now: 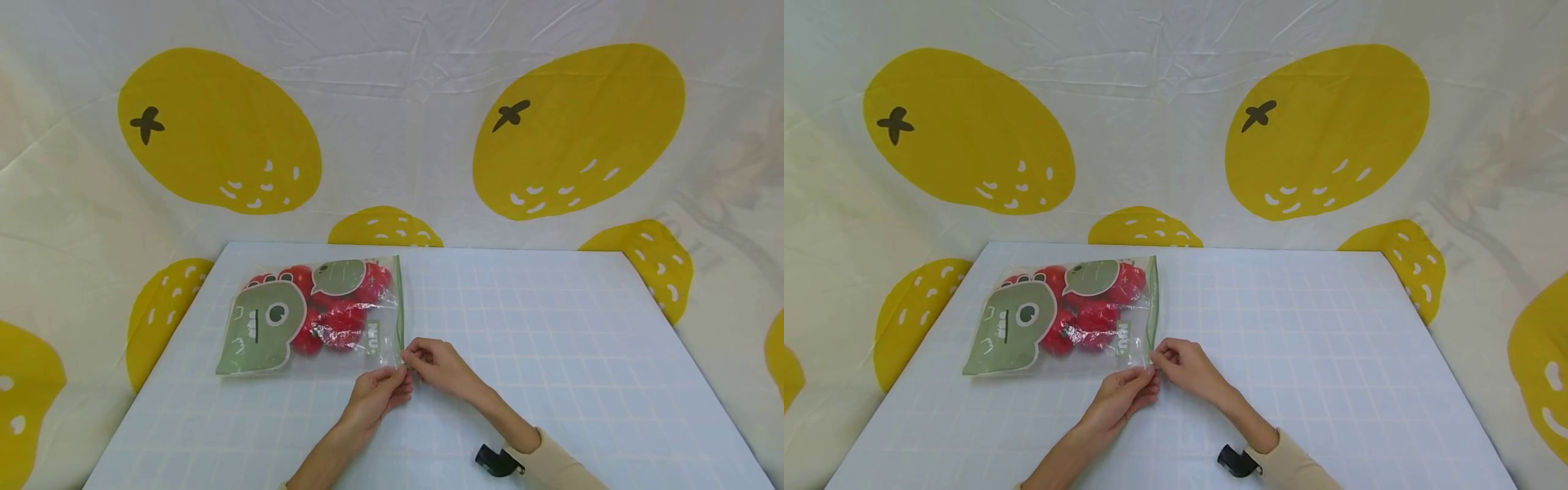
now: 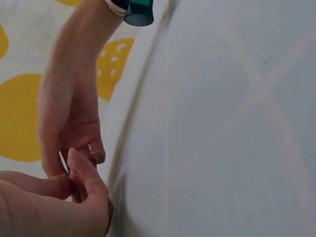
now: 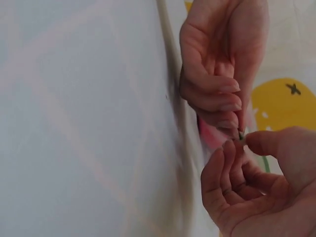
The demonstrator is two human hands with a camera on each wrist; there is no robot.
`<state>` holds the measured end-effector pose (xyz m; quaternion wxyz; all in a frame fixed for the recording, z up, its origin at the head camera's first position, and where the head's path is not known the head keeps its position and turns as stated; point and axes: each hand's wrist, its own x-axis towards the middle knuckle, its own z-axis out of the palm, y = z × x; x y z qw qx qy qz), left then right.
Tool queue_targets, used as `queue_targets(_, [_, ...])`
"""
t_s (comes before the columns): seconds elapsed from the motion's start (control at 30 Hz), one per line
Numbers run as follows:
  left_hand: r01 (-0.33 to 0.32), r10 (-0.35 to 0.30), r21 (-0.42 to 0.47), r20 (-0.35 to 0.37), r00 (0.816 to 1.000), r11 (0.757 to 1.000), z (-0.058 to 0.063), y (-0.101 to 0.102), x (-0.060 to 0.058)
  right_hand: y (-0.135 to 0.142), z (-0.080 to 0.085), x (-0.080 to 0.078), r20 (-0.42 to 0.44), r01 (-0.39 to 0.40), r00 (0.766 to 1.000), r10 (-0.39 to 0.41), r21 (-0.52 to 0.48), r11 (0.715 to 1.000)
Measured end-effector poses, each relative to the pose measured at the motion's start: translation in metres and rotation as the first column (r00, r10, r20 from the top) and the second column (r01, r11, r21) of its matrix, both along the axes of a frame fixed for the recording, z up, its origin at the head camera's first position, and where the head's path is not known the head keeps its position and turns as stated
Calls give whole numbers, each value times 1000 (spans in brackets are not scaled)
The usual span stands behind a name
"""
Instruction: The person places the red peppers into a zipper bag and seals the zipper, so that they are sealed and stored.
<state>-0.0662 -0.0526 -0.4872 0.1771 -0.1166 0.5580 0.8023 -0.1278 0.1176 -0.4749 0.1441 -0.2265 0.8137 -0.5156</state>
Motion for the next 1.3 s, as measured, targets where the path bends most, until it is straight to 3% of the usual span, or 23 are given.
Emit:
queue_targets(0.27, [-40,40,12,10,999,999,2,2,-2,-1,-1,-3,-77,17,997,-16,15,1000])
queue_targets(0.57, [-63,63,23,32,998,998,4,3,-2,-5,0,-6,-36,64,997,-63,21,998])
queue_targets(1.3, [-72,72,32,0,997,997,-1,5,-3,-12,-1,-23,-26,156,988,-155,22,988])
